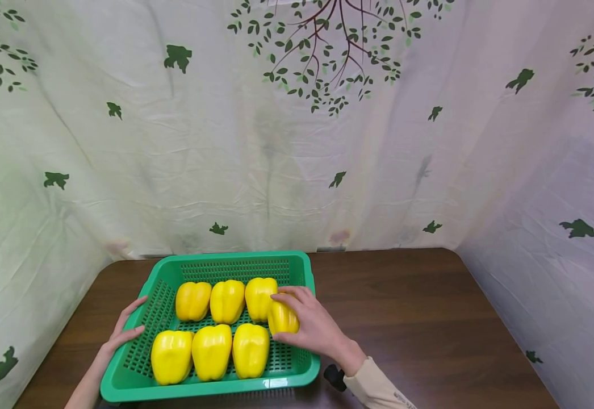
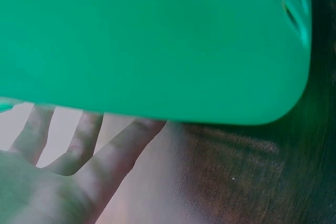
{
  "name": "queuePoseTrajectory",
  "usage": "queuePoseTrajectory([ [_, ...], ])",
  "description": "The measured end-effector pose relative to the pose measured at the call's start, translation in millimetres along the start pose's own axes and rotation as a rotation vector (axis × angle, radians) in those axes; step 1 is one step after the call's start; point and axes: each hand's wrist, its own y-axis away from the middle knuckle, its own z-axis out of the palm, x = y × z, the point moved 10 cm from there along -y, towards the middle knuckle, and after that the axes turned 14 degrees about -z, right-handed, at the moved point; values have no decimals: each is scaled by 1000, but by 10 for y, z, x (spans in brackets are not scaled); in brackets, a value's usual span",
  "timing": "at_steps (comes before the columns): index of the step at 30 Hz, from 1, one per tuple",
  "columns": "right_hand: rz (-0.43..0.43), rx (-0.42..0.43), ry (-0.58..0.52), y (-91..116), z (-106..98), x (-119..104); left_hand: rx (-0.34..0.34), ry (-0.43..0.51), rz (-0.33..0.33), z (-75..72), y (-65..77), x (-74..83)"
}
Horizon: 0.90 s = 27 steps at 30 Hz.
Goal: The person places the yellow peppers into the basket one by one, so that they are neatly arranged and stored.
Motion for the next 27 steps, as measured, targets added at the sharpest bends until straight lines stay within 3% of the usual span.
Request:
queuePoseTrajectory([
  [14,28,-83,97,-18,132,30,36,-7,-32,5,13,0],
  [21,19,-102,149,-11,164,40,84,-16,-125,-21,39,-59],
  [27,9,-109,180,-17,176,45,77,-17,-89,-15,33,-32],
])
